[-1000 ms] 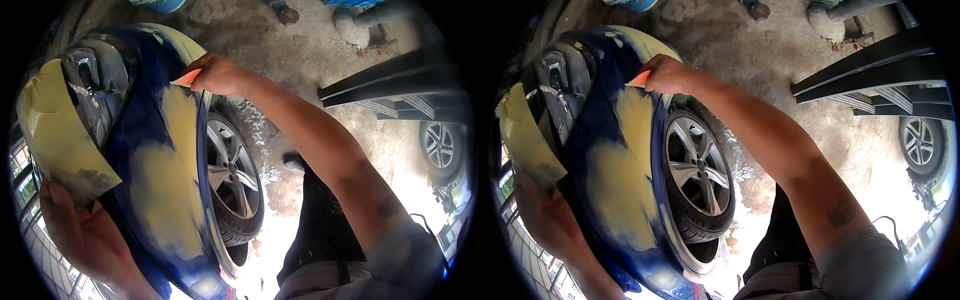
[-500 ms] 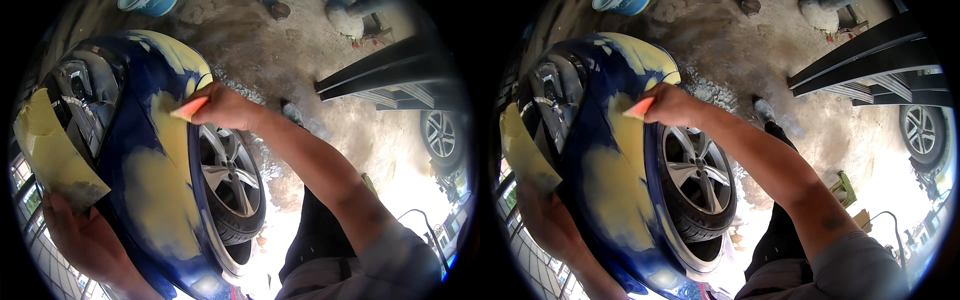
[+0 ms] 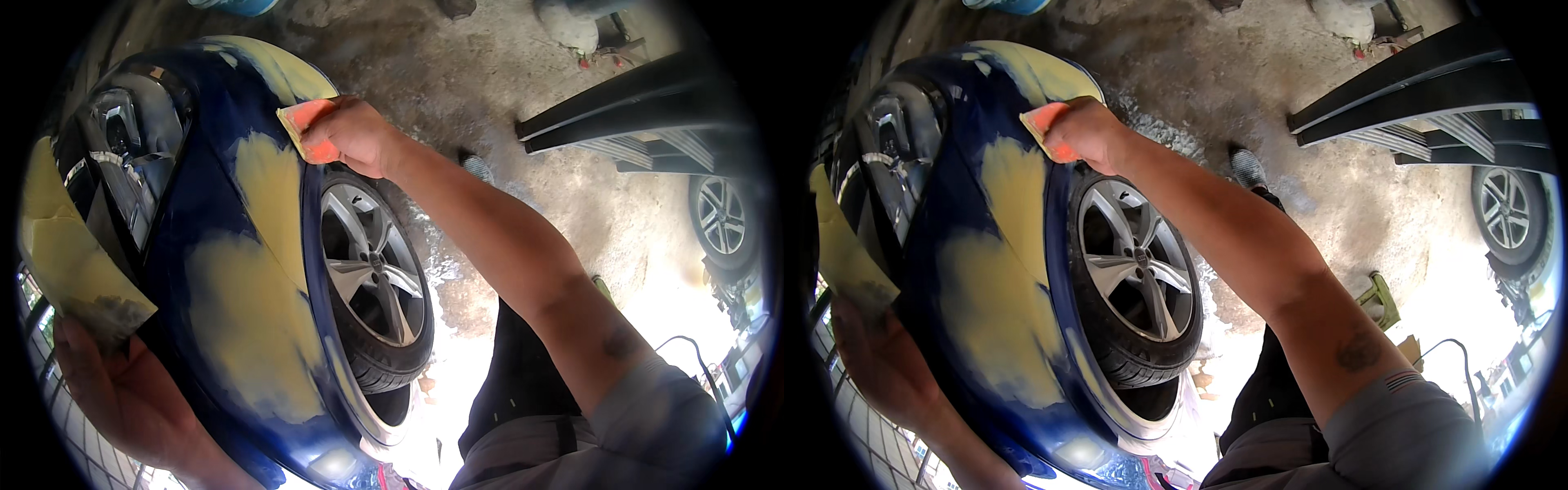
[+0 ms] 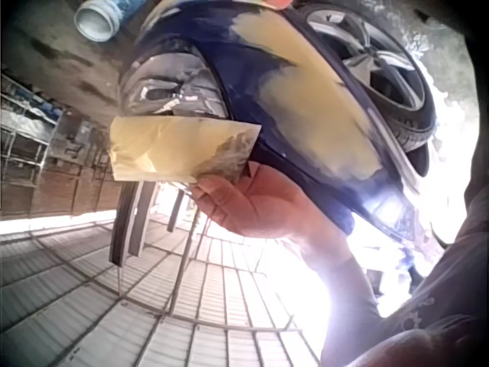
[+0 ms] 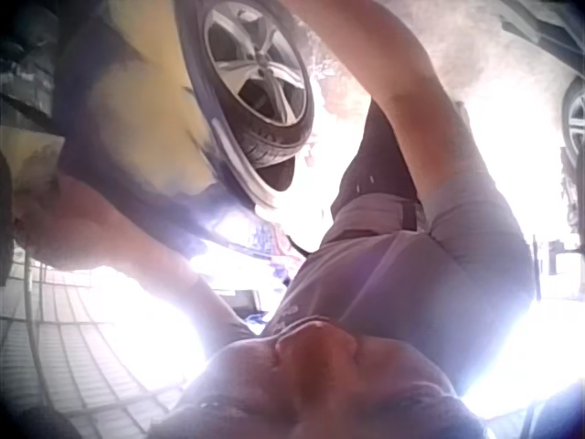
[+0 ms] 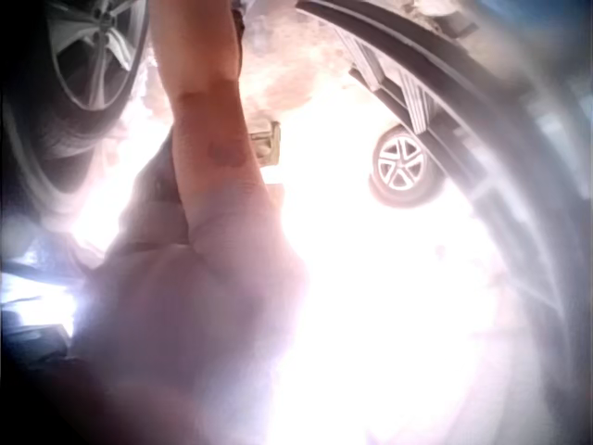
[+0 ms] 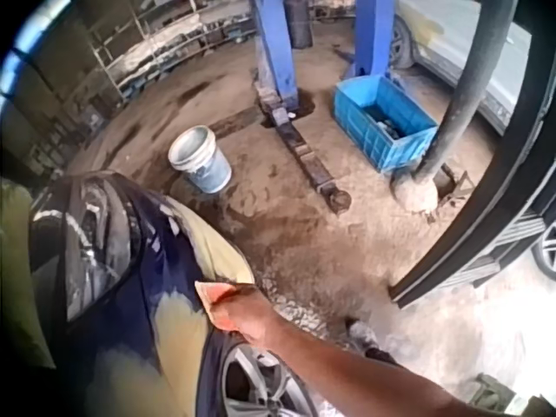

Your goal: The person applies yellow body filler to the front wheel arch of a blue car using a spreader and a sanding block. They smooth the filler across the panel, then walk through the garage.

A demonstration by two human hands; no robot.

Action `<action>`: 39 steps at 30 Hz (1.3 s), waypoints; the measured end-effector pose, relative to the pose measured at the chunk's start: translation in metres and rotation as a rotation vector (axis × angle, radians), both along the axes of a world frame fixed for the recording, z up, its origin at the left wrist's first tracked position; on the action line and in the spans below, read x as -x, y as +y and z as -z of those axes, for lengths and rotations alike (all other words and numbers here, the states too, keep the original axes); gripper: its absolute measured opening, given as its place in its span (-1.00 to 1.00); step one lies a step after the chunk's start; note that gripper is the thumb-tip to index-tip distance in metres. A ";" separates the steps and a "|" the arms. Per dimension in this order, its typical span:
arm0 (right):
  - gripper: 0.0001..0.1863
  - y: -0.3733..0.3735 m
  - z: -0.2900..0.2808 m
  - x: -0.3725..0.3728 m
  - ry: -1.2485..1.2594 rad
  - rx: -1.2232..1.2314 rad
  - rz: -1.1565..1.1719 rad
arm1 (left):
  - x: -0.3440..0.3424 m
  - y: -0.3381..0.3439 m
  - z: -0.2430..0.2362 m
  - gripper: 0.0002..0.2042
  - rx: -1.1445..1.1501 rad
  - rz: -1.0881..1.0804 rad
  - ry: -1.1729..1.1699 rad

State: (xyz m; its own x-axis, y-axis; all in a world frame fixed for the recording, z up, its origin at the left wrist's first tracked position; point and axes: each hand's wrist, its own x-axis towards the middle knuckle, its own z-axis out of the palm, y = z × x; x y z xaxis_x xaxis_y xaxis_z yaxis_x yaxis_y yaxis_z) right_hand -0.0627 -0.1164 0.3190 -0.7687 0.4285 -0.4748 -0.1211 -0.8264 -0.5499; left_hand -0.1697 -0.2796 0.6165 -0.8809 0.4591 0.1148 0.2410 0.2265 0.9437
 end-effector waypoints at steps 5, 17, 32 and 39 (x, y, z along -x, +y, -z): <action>-0.64 -0.023 -0.045 -0.014 -0.059 -0.133 -0.175 | -0.003 -0.006 -0.007 -0.67 0.056 -0.009 0.017; -0.64 -0.085 -0.102 -0.077 0.126 -0.388 -0.369 | -0.003 0.000 0.004 -0.61 0.092 -0.051 0.014; -0.66 -0.061 0.026 -0.190 -0.252 0.010 -0.376 | 0.025 -0.036 -0.014 -0.71 -0.005 -0.043 0.068; -0.58 -0.048 0.035 -0.181 -0.289 -0.030 -0.364 | 0.037 -0.048 -0.015 -0.70 0.001 -0.102 0.130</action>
State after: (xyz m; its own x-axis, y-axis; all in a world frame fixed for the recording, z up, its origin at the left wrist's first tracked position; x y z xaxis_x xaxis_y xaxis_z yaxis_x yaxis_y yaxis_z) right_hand 0.1182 -0.1639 0.2841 -0.7099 0.1718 -0.6830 0.3358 -0.7699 -0.5427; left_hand -0.2065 -0.3276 0.6314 -0.9008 0.3679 0.2305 0.3368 0.2570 0.9058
